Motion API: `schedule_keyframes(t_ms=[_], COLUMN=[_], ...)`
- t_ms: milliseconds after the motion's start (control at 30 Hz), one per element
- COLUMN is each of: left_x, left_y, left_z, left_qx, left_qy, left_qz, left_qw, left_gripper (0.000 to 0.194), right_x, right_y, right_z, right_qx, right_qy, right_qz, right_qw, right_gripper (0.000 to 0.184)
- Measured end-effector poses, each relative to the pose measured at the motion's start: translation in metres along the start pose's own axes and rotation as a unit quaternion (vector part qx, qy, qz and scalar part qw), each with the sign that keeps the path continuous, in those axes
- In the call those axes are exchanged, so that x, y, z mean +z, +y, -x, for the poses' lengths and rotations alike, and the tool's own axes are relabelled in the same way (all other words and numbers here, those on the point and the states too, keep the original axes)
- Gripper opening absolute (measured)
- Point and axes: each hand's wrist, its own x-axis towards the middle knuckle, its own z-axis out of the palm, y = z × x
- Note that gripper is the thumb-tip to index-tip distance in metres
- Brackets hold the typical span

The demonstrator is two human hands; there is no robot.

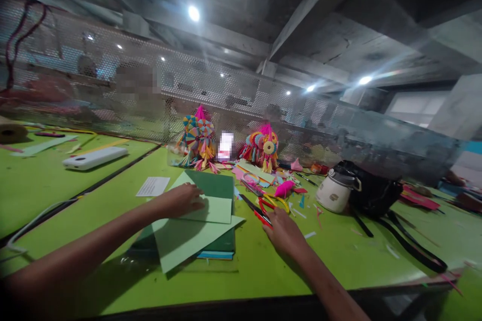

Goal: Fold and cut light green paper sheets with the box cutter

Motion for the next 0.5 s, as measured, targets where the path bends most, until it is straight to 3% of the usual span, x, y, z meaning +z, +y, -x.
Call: schedule_keyframes(t_ms=[133, 267, 500], left_x=[0.012, 0.012, 0.019], left_y=[-0.008, -0.012, -0.018], left_z=[0.000, 0.002, 0.005], left_qx=[0.007, 0.000, 0.018], left_qy=[-0.002, -0.034, -0.016], left_qz=[0.031, 0.071, 0.097], left_qw=[0.999, 0.997, 0.995], left_gripper=[0.037, 0.043, 0.072], right_x=[0.003, 0.000, -0.006], right_y=[0.002, 0.006, 0.001], right_z=[-0.005, -0.006, -0.006], right_qx=[-0.004, 0.016, 0.014], right_qy=[-0.014, -0.025, -0.005], right_qz=[-0.071, -0.147, -0.166], right_qw=[0.997, 0.989, 0.986], right_gripper=[0.032, 0.029, 0.033])
